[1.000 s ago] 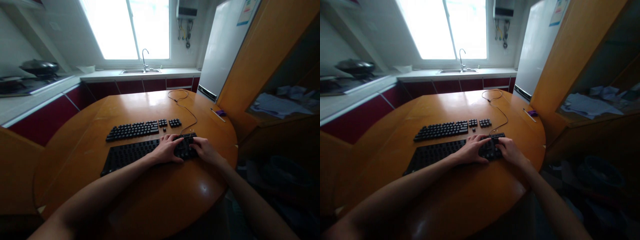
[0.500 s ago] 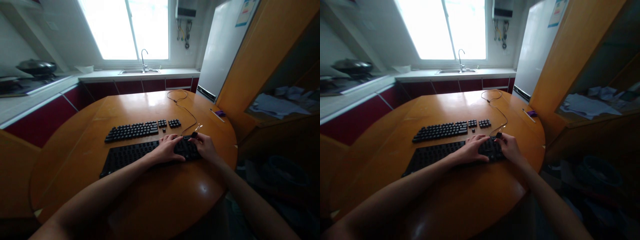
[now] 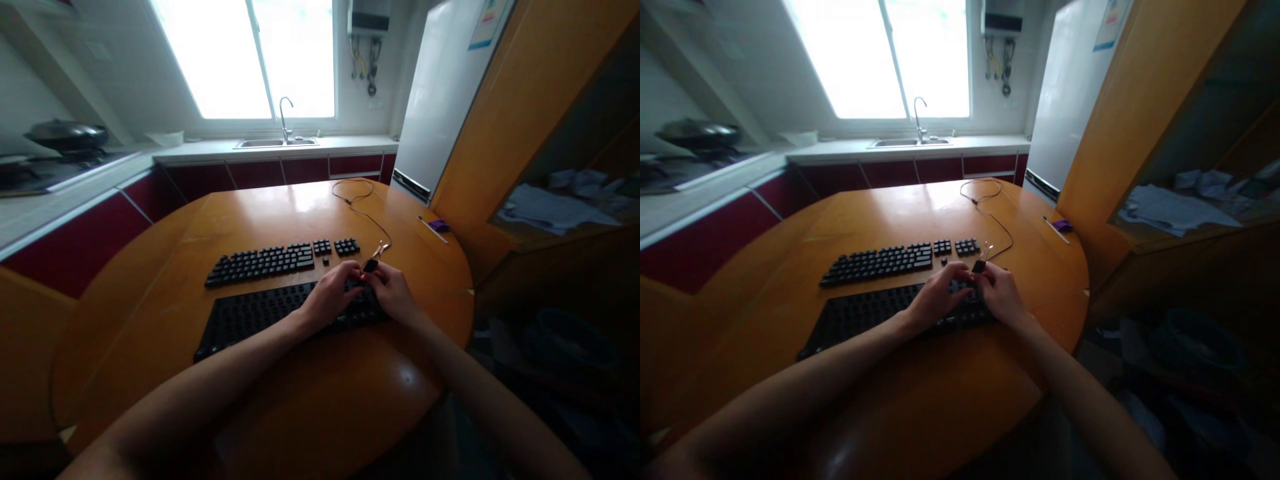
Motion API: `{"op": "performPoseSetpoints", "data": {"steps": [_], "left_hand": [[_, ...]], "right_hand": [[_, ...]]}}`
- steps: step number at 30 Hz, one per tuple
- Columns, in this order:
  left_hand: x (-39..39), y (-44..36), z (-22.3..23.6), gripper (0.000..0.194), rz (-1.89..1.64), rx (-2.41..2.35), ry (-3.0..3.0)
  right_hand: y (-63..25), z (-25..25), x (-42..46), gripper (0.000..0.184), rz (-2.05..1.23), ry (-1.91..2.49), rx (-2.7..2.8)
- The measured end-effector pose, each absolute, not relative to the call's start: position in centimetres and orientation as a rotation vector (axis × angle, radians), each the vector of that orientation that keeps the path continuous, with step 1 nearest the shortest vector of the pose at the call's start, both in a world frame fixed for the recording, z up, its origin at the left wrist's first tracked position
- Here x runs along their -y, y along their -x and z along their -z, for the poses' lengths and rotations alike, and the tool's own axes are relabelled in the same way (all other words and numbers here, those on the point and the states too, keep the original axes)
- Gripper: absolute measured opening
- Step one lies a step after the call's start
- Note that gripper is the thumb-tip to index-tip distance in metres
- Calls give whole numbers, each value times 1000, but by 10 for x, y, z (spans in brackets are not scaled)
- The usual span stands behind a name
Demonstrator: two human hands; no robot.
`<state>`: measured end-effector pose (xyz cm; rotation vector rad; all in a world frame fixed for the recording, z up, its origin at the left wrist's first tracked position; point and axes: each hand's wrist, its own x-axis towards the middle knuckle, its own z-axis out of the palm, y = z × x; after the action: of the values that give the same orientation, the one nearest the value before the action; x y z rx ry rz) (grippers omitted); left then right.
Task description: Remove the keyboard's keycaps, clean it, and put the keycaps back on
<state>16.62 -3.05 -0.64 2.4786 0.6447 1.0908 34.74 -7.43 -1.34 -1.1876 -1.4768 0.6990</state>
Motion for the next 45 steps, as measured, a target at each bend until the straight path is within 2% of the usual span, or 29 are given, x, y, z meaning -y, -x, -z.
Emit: {"op": "performPoseSetpoints", "data": {"steps": [7, 14, 18, 26, 37, 45], "left_hand": [[37, -164, -2, 22, -924, -625, -2945], [20, -165, -10, 11, -1028, -780, -2663], [-20, -172, -8, 7, -905, -1117, -2566], [-67, -184, 9, 16, -509, -1482, -2571], [-72, -179, 11, 28, -483, -1579, -2574], [-72, -178, 8, 27, -444, -1583, -2584]], "right_hand": [[-344, 19, 76, 17, -727, 1171, 1381], [-348, 18, 77, 19, -684, 1262, 1357], [-353, 19, 75, 22, -617, 1298, 1292], [-358, 19, 75, 25, -571, 1275, 1251], [-361, 20, 77, 24, -625, 1245, 1294], [-362, 18, 78, 25, -625, 1242, 1291]]}}
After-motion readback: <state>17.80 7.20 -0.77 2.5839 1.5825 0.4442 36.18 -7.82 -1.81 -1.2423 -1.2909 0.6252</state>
